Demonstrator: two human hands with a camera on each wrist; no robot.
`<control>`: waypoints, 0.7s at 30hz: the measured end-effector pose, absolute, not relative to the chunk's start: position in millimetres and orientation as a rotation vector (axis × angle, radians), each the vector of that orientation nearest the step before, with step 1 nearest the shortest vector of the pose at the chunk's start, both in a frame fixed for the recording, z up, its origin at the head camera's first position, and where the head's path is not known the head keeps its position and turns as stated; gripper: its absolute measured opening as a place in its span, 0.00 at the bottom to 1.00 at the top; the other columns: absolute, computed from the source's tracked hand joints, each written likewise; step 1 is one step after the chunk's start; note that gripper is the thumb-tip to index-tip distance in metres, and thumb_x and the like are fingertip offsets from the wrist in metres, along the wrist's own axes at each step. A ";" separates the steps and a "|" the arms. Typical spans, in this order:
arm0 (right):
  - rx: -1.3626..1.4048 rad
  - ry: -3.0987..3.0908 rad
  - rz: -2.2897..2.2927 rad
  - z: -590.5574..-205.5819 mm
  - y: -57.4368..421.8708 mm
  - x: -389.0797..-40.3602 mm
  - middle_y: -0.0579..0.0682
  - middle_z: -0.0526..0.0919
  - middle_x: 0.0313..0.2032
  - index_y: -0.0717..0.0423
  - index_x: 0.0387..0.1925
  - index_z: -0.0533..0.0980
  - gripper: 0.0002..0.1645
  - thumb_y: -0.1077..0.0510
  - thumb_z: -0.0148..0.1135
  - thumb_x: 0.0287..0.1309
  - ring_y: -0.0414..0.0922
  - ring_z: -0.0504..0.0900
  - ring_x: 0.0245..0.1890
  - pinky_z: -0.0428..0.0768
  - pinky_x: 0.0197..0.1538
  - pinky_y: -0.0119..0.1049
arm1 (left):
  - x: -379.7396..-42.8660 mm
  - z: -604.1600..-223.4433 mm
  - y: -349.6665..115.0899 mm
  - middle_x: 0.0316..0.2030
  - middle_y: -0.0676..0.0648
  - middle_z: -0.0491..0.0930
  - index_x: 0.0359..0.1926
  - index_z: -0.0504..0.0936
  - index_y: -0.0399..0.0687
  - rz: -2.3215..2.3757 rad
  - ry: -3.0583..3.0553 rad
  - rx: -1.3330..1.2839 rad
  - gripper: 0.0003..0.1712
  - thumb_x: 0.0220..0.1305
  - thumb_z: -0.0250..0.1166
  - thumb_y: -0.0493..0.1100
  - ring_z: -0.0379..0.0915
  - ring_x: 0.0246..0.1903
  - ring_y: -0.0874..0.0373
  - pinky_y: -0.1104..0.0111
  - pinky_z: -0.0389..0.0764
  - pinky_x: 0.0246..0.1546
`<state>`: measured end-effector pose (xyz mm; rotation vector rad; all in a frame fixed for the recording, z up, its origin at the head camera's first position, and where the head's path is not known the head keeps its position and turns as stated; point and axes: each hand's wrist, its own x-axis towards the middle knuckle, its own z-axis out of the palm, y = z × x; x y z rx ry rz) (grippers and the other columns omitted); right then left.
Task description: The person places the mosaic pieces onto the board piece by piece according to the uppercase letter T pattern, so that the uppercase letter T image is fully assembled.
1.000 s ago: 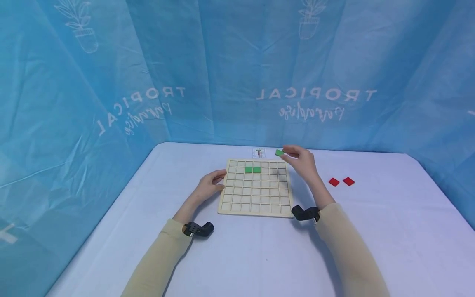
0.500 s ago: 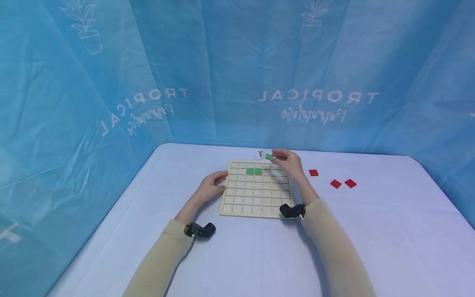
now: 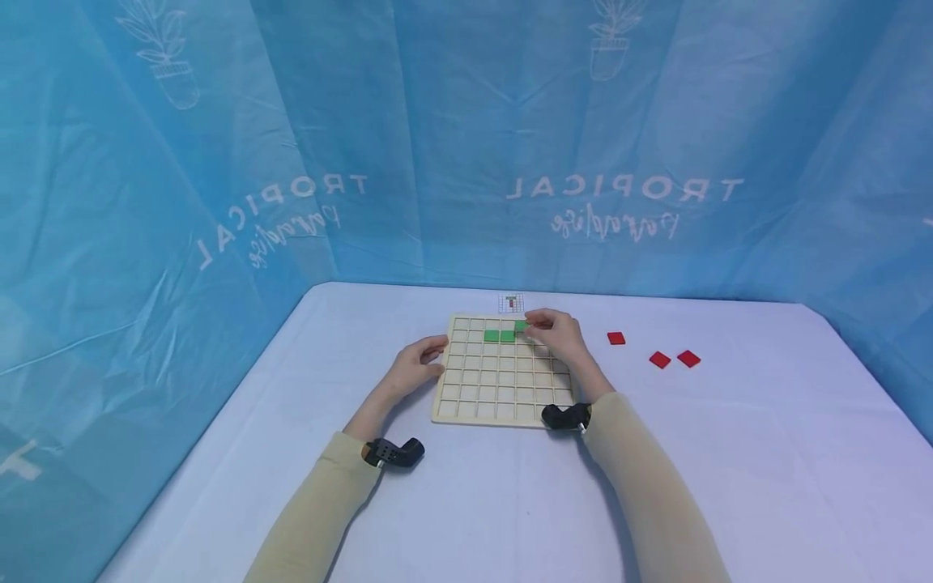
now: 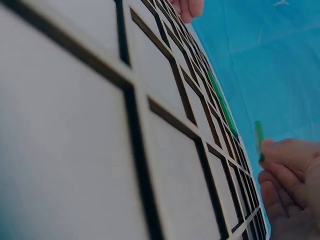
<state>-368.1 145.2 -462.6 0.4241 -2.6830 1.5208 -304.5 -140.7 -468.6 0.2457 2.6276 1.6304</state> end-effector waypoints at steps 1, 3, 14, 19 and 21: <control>0.417 -2.689 1.513 -464.3 145.7 -368.0 0.56 0.81 0.46 0.61 0.52 0.77 0.20 0.58 0.63 0.59 0.50 0.78 0.45 0.80 0.47 0.43 | -304.2 -468.6 -140.4 0.60 0.41 0.70 0.64 0.67 0.36 1.629 2.626 0.244 0.32 0.57 0.60 0.28 0.65 0.60 0.53 0.73 0.68 0.61; 0.405 -2.711 1.475 -466.5 146.4 -367.2 0.55 0.81 0.45 0.60 0.52 0.77 0.20 0.58 0.64 0.58 0.50 0.78 0.46 0.80 0.48 0.44 | -303.8 -468.7 -140.0 0.59 0.42 0.70 0.64 0.67 0.36 1.627 2.623 0.244 0.32 0.57 0.60 0.28 0.65 0.60 0.53 0.73 0.68 0.61; 0.472 -2.765 1.352 -467.8 145.1 -362.5 0.56 0.81 0.46 0.60 0.52 0.77 0.20 0.60 0.63 0.58 0.50 0.79 0.46 0.80 0.48 0.45 | -302.6 -468.5 -140.2 0.60 0.41 0.70 0.64 0.68 0.36 1.639 2.618 0.256 0.32 0.56 0.60 0.28 0.64 0.61 0.52 0.73 0.68 0.61; 0.493 -2.779 1.304 -467.2 143.7 -362.7 0.56 0.81 0.47 0.60 0.53 0.77 0.21 0.61 0.64 0.58 0.51 0.78 0.47 0.79 0.51 0.46 | -303.3 -467.3 -140.8 0.60 0.41 0.69 0.64 0.67 0.36 1.633 2.622 0.253 0.31 0.57 0.60 0.28 0.64 0.61 0.53 0.74 0.67 0.61; 0.496 -2.786 1.290 -466.5 143.2 -362.3 0.56 0.80 0.48 0.61 0.54 0.76 0.21 0.61 0.64 0.58 0.51 0.78 0.48 0.79 0.51 0.46 | -303.4 -466.8 -141.1 0.60 0.41 0.70 0.64 0.67 0.36 1.627 2.625 0.253 0.31 0.57 0.60 0.28 0.64 0.61 0.53 0.74 0.68 0.61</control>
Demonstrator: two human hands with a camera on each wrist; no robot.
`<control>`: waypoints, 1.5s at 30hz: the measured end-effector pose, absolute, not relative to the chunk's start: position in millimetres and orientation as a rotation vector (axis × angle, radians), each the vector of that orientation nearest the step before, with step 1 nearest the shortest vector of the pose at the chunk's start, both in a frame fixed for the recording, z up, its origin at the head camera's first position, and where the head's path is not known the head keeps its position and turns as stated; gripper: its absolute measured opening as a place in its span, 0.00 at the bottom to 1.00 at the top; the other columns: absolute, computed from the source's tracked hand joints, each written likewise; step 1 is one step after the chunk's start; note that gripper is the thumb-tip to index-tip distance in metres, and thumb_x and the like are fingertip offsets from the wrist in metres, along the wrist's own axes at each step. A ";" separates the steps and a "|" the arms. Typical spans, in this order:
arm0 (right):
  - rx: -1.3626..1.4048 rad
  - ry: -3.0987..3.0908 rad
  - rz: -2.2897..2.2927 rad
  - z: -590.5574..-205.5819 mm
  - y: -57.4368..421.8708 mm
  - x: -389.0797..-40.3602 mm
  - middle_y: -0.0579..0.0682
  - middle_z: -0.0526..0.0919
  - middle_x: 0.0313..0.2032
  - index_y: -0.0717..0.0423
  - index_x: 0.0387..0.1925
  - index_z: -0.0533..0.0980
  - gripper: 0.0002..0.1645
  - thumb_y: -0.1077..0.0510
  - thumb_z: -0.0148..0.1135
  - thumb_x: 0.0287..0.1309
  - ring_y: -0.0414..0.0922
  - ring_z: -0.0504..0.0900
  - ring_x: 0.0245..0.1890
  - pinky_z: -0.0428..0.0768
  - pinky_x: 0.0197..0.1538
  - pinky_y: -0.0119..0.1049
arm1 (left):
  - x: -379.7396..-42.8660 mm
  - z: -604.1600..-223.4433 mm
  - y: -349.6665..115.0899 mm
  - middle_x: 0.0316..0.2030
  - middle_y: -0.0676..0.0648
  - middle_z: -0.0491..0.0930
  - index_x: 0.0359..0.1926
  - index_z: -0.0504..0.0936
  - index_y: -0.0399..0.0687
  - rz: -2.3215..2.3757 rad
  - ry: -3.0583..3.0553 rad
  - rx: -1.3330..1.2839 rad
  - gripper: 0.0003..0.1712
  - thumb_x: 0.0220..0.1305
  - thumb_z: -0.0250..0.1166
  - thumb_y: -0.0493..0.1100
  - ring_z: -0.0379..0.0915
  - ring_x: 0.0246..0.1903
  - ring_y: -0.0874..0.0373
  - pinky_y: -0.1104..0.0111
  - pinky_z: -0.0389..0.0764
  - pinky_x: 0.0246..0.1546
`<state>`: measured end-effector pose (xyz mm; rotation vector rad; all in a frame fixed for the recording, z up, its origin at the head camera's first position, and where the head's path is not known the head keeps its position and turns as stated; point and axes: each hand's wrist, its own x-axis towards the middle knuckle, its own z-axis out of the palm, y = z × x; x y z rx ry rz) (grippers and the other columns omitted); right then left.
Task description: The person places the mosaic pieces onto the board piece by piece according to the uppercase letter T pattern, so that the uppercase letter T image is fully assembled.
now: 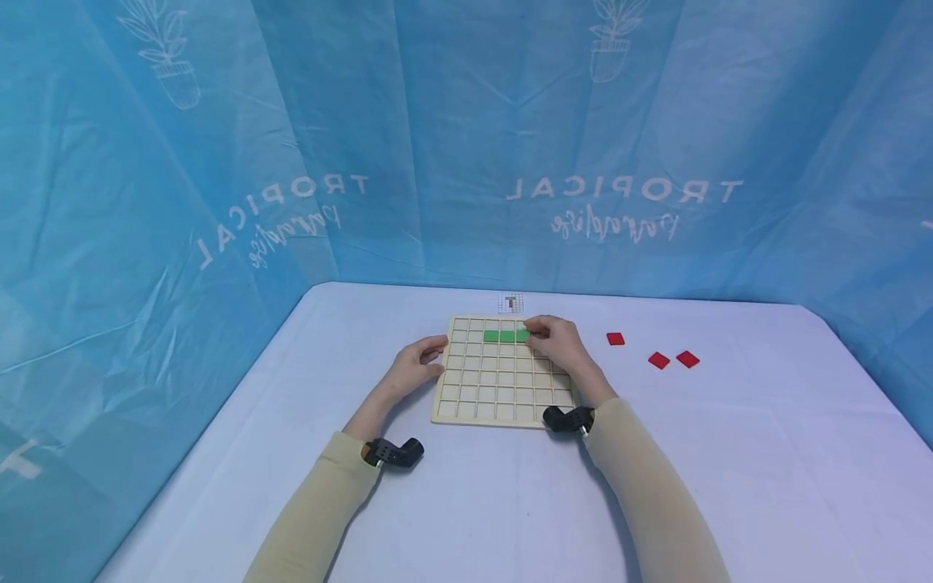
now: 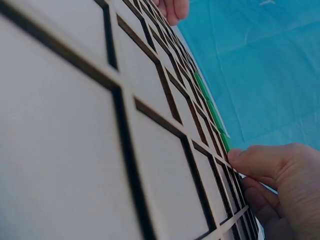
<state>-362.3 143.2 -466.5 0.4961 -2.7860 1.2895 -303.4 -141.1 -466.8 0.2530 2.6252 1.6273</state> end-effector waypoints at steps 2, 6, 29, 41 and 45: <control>0.499 -2.792 1.276 -465.9 143.0 -361.8 0.56 0.80 0.48 0.61 0.54 0.76 0.21 0.61 0.64 0.58 0.51 0.78 0.48 0.79 0.52 0.46 | -303.4 -466.6 -141.2 0.60 0.41 0.69 0.64 0.67 0.36 1.624 2.623 0.256 0.32 0.57 0.60 0.28 0.64 0.61 0.52 0.73 0.67 0.61; 0.504 -2.792 1.274 -464.7 142.8 -360.7 0.57 0.80 0.49 0.61 0.54 0.76 0.21 0.62 0.64 0.58 0.52 0.78 0.49 0.78 0.53 0.46 | -304.0 -467.1 -141.1 0.60 0.41 0.69 0.64 0.67 0.36 1.619 2.624 0.257 0.32 0.57 0.60 0.28 0.64 0.61 0.52 0.73 0.68 0.61; 0.200 -2.581 1.476 -424.7 214.5 -358.6 0.50 0.78 0.54 0.48 0.58 0.75 0.33 0.37 0.62 0.54 0.48 0.74 0.55 0.77 0.56 0.48 | -303.1 -468.3 -139.7 0.59 0.40 0.71 0.63 0.68 0.34 1.626 2.653 0.271 0.32 0.56 0.60 0.27 0.65 0.60 0.51 0.73 0.68 0.61; -0.005 -2.525 1.271 -492.8 320.3 -402.4 0.46 0.77 0.54 0.36 0.61 0.71 0.31 0.36 0.59 0.57 0.46 0.76 0.54 0.79 0.54 0.48 | -307.1 -474.7 -141.5 0.60 0.41 0.70 0.63 0.68 0.35 1.648 2.649 0.306 0.31 0.56 0.60 0.28 0.65 0.60 0.52 0.72 0.68 0.61; -0.060 -2.506 1.236 -496.4 339.4 -396.4 0.45 0.77 0.54 0.35 0.61 0.71 0.31 0.34 0.58 0.55 0.45 0.76 0.53 0.80 0.53 0.47 | -306.6 -475.6 -141.7 0.60 0.41 0.70 0.63 0.68 0.35 1.653 2.644 0.290 0.32 0.56 0.60 0.28 0.65 0.60 0.52 0.71 0.68 0.61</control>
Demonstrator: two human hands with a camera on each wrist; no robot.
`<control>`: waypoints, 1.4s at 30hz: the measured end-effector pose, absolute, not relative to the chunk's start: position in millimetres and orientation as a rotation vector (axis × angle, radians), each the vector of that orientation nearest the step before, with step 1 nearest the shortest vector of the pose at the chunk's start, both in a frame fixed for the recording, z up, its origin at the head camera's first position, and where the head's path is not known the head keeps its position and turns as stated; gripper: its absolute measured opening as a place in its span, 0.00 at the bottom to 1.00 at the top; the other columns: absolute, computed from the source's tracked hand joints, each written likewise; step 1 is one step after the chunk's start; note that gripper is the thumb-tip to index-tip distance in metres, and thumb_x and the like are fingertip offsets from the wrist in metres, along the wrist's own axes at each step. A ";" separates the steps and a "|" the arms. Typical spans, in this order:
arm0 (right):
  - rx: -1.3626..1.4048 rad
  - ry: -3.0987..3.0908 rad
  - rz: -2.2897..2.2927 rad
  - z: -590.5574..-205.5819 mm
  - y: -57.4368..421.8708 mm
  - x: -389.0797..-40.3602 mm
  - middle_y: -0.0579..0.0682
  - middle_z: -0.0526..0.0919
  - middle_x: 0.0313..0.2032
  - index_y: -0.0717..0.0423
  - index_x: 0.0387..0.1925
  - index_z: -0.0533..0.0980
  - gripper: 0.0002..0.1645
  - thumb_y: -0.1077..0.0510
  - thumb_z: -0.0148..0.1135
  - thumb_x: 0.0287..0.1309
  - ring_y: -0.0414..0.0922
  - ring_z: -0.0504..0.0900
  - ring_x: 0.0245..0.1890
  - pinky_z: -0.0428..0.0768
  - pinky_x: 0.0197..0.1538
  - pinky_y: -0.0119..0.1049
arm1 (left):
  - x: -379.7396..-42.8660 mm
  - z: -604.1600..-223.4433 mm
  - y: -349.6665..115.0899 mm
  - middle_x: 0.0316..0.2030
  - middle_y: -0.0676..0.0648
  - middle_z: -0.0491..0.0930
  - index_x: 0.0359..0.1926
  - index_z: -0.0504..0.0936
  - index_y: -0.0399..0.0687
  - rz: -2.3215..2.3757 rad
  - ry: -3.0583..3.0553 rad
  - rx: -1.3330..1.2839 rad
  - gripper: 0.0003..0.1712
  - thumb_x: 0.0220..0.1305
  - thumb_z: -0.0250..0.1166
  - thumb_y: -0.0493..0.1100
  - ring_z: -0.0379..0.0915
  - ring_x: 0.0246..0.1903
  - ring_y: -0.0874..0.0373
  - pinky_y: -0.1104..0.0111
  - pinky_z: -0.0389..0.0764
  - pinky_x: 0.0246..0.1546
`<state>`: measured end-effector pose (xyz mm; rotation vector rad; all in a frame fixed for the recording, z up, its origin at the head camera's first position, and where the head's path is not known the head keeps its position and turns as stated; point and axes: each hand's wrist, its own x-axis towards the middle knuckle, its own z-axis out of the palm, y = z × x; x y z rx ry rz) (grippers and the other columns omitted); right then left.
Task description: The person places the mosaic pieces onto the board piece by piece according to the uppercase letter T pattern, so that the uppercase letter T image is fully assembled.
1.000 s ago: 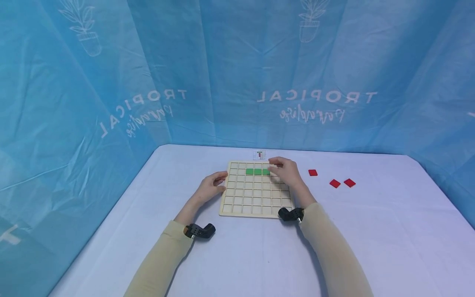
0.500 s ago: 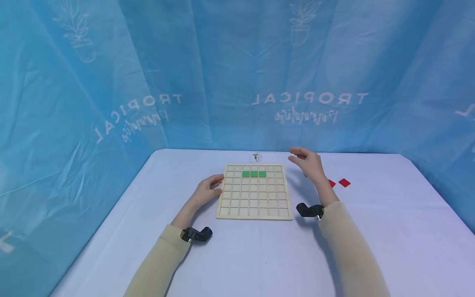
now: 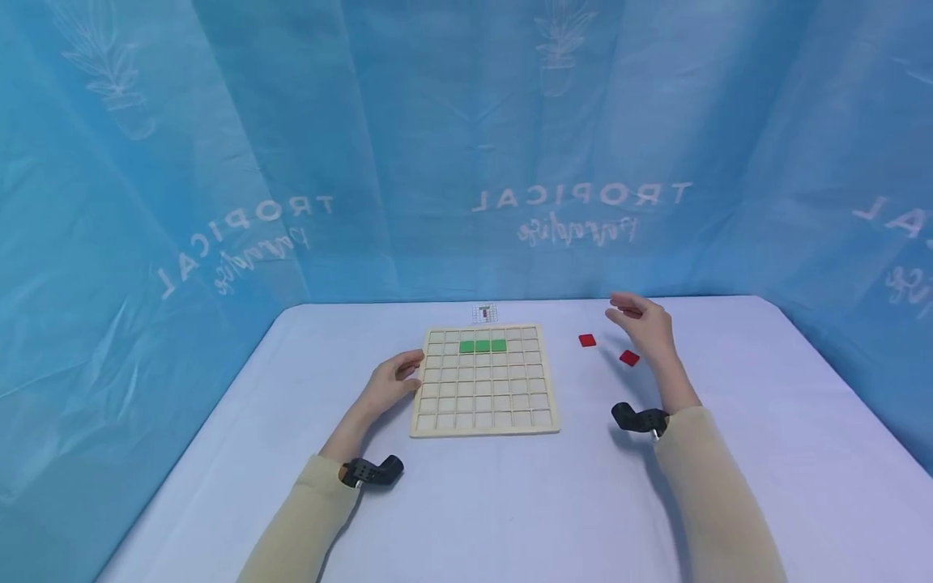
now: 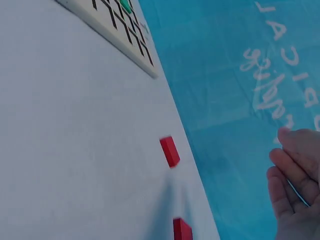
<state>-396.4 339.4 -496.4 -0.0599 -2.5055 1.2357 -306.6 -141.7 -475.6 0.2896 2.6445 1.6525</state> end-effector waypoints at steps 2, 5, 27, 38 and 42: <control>-0.104 -2.513 1.212 -497.7 347.3 -391.3 0.44 0.77 0.54 0.34 0.61 0.71 0.32 0.33 0.58 0.55 0.45 0.76 0.53 0.80 0.53 0.42 | -305.2 -476.5 -142.6 0.60 0.41 0.70 0.63 0.68 0.35 1.649 2.641 0.287 0.32 0.56 0.60 0.28 0.65 0.60 0.51 0.70 0.68 0.61; -0.145 -2.517 1.234 -496.0 360.2 -380.5 0.46 0.76 0.55 0.36 0.62 0.71 0.32 0.34 0.58 0.55 0.46 0.75 0.54 0.80 0.52 0.37 | -304.7 -477.3 -143.1 0.60 0.41 0.70 0.64 0.68 0.36 1.644 2.640 0.279 0.32 0.56 0.60 0.28 0.65 0.60 0.52 0.71 0.68 0.61; -0.279 -2.625 1.101 -472.8 359.9 -288.2 0.66 0.73 0.56 0.65 0.59 0.69 0.31 0.46 0.56 0.64 0.63 0.69 0.56 0.71 0.57 0.59 | -306.7 -475.9 -142.9 0.61 0.40 0.69 0.63 0.68 0.34 1.648 2.641 0.327 0.32 0.56 0.60 0.27 0.64 0.61 0.50 0.70 0.68 0.61; -0.113 -2.648 0.937 -483.5 362.1 -288.8 0.67 0.74 0.52 0.66 0.56 0.72 0.24 0.55 0.58 0.63 0.64 0.70 0.54 0.70 0.57 0.62 | -306.8 -475.1 -142.3 0.60 0.39 0.70 0.63 0.68 0.34 1.654 2.648 0.321 0.31 0.56 0.60 0.27 0.65 0.60 0.50 0.70 0.68 0.61; -0.157 -2.628 0.993 -476.7 359.1 -287.0 0.67 0.74 0.53 0.65 0.57 0.72 0.25 0.53 0.56 0.64 0.64 0.69 0.55 0.70 0.57 0.62 | -306.6 -475.9 -142.4 0.60 0.40 0.70 0.63 0.68 0.34 1.660 2.641 0.313 0.31 0.56 0.60 0.26 0.65 0.60 0.50 0.70 0.68 0.61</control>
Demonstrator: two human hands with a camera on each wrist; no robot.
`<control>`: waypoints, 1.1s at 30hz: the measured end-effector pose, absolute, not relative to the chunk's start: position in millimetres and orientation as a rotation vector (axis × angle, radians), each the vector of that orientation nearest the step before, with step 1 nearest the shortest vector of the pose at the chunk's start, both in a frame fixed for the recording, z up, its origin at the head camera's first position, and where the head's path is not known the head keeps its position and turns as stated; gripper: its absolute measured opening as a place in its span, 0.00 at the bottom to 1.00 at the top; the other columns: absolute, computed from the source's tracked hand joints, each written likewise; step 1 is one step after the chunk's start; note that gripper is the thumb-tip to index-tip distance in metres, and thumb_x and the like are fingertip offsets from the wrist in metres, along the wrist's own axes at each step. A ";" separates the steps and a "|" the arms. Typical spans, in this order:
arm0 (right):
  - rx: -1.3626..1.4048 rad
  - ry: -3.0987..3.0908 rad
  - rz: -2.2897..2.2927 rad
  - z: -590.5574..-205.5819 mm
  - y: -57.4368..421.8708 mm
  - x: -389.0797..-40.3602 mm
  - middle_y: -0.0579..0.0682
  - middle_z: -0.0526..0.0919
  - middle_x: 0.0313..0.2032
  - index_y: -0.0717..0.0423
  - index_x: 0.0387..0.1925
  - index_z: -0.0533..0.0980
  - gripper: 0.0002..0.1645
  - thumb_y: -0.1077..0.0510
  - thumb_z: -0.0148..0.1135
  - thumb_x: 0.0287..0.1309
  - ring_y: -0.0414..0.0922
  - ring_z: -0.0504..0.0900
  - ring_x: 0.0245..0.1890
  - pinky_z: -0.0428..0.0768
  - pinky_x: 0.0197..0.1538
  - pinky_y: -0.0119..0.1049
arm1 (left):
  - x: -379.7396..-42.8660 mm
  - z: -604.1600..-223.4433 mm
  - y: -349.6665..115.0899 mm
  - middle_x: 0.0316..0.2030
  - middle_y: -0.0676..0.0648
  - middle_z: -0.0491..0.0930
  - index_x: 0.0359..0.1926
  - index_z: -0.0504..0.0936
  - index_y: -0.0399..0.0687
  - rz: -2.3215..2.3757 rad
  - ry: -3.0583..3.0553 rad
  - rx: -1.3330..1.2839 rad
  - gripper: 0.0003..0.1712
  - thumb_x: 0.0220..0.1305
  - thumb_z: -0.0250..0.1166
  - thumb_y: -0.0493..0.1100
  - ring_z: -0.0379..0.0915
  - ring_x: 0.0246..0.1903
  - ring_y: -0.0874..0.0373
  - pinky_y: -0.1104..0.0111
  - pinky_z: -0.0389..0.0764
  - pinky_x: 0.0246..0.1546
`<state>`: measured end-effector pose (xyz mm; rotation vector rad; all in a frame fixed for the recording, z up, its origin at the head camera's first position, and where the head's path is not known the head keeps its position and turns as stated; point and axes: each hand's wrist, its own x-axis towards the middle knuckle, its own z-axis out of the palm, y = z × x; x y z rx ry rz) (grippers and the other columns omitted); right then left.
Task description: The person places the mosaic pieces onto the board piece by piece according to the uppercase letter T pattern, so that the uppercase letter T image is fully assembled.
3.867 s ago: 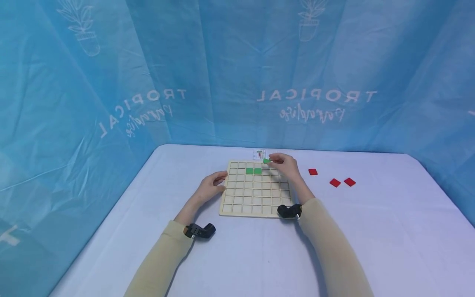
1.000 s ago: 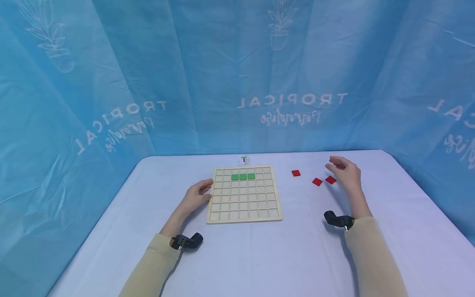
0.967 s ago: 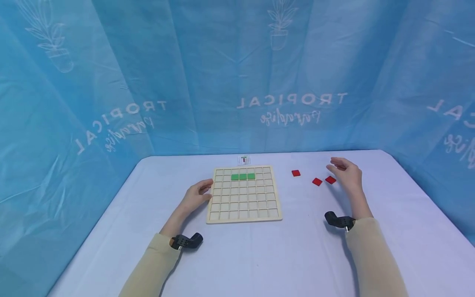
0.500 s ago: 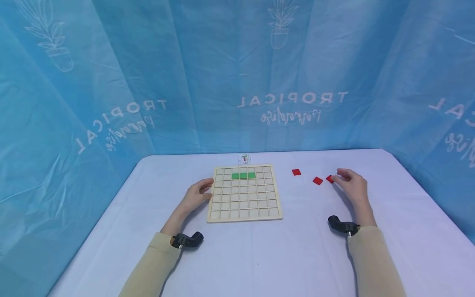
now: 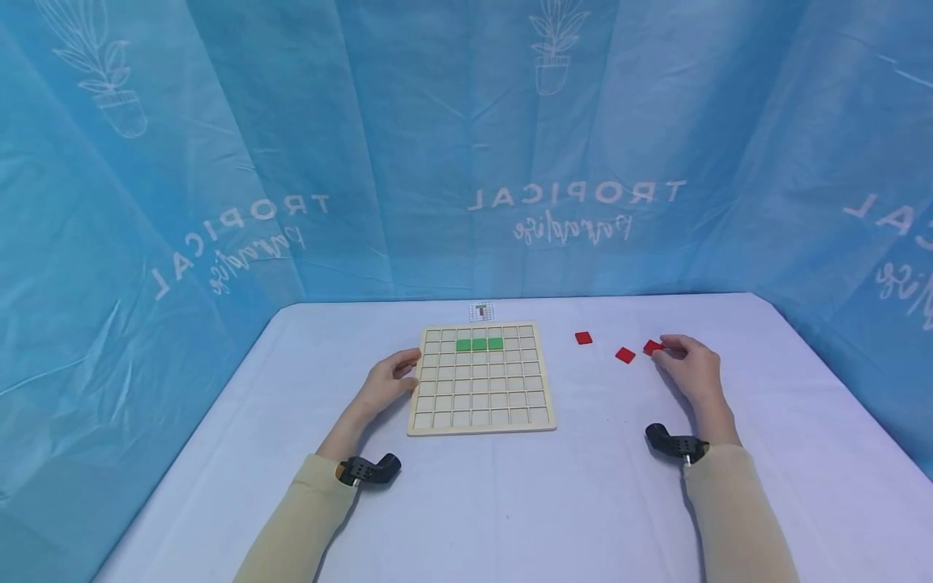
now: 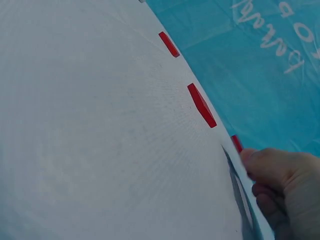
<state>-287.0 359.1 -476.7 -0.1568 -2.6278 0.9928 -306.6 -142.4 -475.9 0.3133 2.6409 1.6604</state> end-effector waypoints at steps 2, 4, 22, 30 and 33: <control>-0.186 -2.601 1.052 -468.4 356.2 -286.1 0.66 0.75 0.53 0.64 0.58 0.71 0.27 0.50 0.56 0.65 0.63 0.70 0.55 0.71 0.57 0.61 | -306.6 -475.3 -142.1 0.60 0.39 0.70 0.63 0.68 0.34 1.662 2.639 0.310 0.31 0.56 0.60 0.26 0.65 0.60 0.50 0.70 0.68 0.61; -0.210 -2.578 1.111 -459.3 351.8 -286.1 0.65 0.74 0.54 0.63 0.59 0.71 0.30 0.46 0.55 0.64 0.61 0.70 0.56 0.71 0.58 0.59 | -306.9 -474.7 -142.2 0.60 0.39 0.70 0.63 0.68 0.34 1.658 2.639 0.306 0.31 0.56 0.60 0.26 0.65 0.60 0.50 0.70 0.69 0.61; 0.039 -2.455 1.433 -439.0 257.9 -335.0 0.49 0.78 0.52 0.44 0.58 0.75 0.32 0.36 0.62 0.53 0.46 0.76 0.53 0.81 0.51 0.37 | -303.1 -473.3 -144.3 0.60 0.39 0.70 0.63 0.67 0.34 1.669 2.627 0.320 0.31 0.56 0.60 0.27 0.65 0.60 0.50 0.68 0.69 0.61; 0.316 -2.512 1.518 -417.2 190.6 -325.4 0.54 0.79 0.52 0.57 0.55 0.76 0.29 0.45 0.65 0.56 0.51 0.76 0.53 0.77 0.56 0.50 | -304.6 -474.7 -144.5 0.60 0.40 0.70 0.63 0.68 0.33 1.649 2.638 0.337 0.31 0.56 0.60 0.28 0.65 0.60 0.50 0.71 0.69 0.61; 0.361 -2.534 1.528 -419.1 173.3 -327.6 0.52 0.80 0.51 0.56 0.54 0.77 0.27 0.47 0.65 0.56 0.49 0.77 0.52 0.78 0.56 0.46 | -305.0 -475.3 -144.6 0.59 0.40 0.70 0.63 0.68 0.33 1.652 2.649 0.332 0.31 0.56 0.61 0.27 0.66 0.59 0.50 0.71 0.69 0.61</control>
